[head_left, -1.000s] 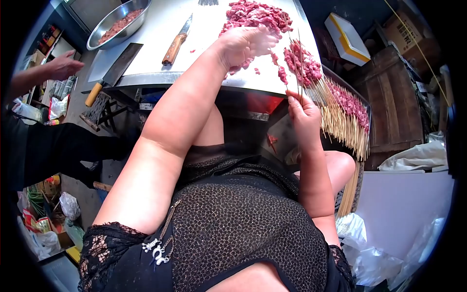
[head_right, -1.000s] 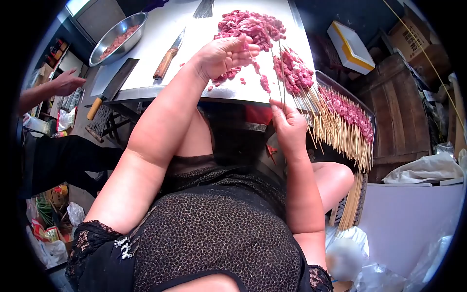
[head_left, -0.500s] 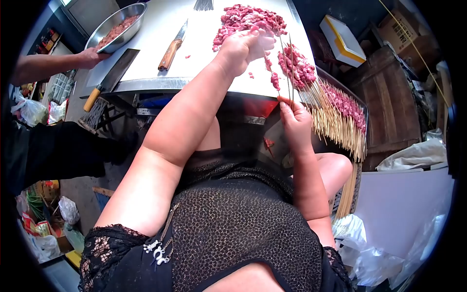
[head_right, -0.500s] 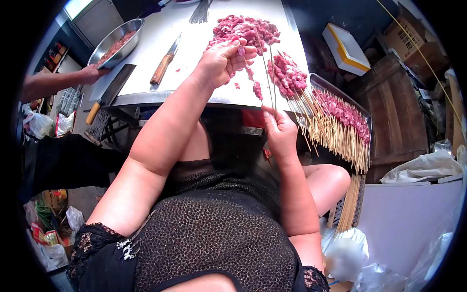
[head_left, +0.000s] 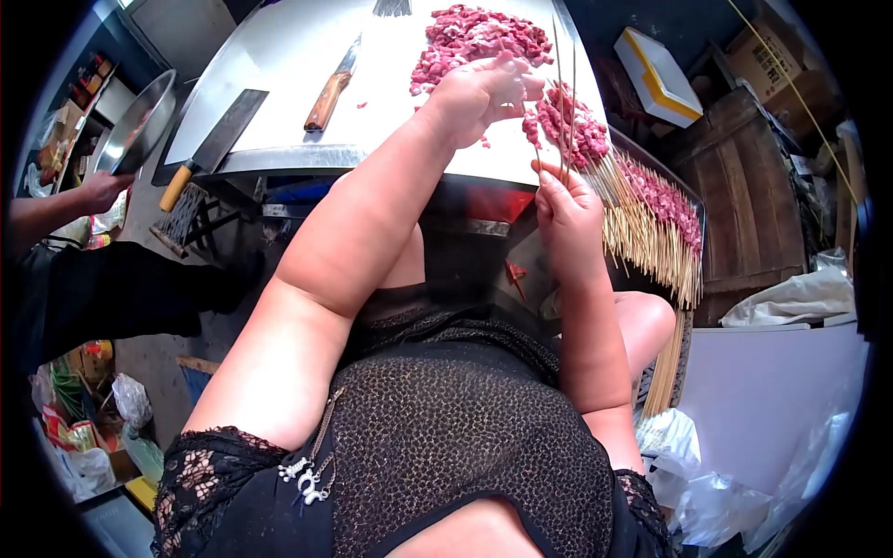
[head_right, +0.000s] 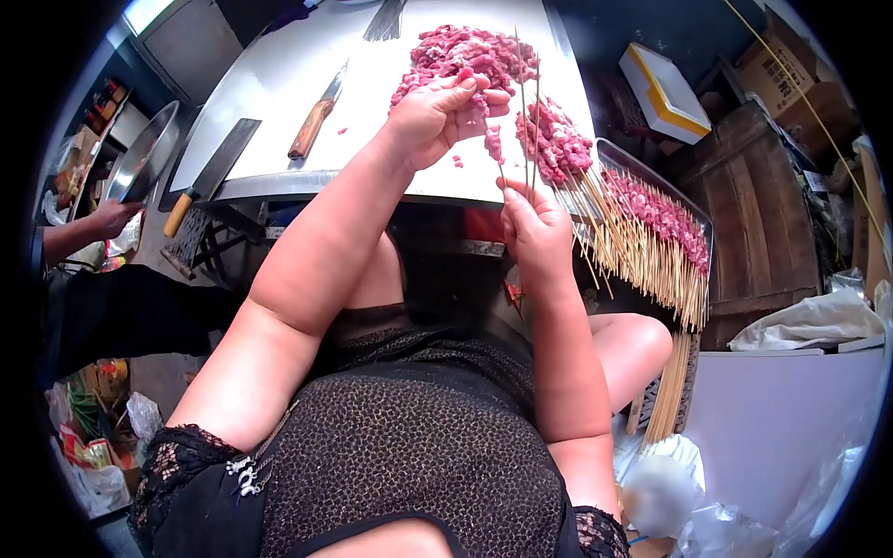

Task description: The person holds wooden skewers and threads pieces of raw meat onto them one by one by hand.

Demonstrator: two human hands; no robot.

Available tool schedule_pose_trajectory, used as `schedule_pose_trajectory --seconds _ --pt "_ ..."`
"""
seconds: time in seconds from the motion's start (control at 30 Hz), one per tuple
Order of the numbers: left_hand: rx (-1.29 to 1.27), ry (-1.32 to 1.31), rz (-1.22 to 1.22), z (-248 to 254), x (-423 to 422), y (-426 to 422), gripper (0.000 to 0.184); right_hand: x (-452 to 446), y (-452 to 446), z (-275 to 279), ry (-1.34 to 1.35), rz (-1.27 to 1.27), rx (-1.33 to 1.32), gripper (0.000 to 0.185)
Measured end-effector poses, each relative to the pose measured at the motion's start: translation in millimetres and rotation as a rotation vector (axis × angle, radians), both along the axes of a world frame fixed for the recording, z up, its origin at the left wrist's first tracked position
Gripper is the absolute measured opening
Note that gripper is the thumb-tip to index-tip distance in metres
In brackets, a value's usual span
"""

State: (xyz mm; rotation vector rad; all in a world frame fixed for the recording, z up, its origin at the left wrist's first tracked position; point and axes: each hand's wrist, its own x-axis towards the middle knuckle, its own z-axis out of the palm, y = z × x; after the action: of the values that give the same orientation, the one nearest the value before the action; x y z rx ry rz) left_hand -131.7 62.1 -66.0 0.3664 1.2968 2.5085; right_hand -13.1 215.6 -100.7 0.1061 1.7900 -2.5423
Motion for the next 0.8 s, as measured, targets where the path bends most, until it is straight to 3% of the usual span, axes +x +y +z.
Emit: schedule_pose_trajectory --seconds 0.23,0.3,0.4,0.6,0.73,0.8 --pt "-0.002 -0.063 0.044 -6.7 -6.4 -1.7 0.022 -7.6 -7.7 6.5 0.004 0.03 0.038 0.022" --pt "0.127 -0.145 0.097 -4.2 -5.7 -3.6 0.021 -9.0 -4.7 0.5 0.078 -0.012 0.374 0.023" --pt "0.129 -0.146 0.102 -14.7 -6.8 1.6 0.018 -5.7 -3.5 -16.4 0.17 -0.039 0.482 0.022" --pt "0.178 -0.28 0.209 2.3 8.2 15.0 0.012 1.8 -18.1 -5.8 0.178 -0.039 0.468 0.021" --pt "0.116 -0.249 0.172 5.9 14.0 16.3 0.022 9.4 -15.8 1.0 0.149 -0.013 0.493 0.021" --pt "0.266 -0.04 -0.177 -5.0 4.9 14.0 0.039 12.1 -8.1 1.2 0.191 -0.077 0.431 0.022"
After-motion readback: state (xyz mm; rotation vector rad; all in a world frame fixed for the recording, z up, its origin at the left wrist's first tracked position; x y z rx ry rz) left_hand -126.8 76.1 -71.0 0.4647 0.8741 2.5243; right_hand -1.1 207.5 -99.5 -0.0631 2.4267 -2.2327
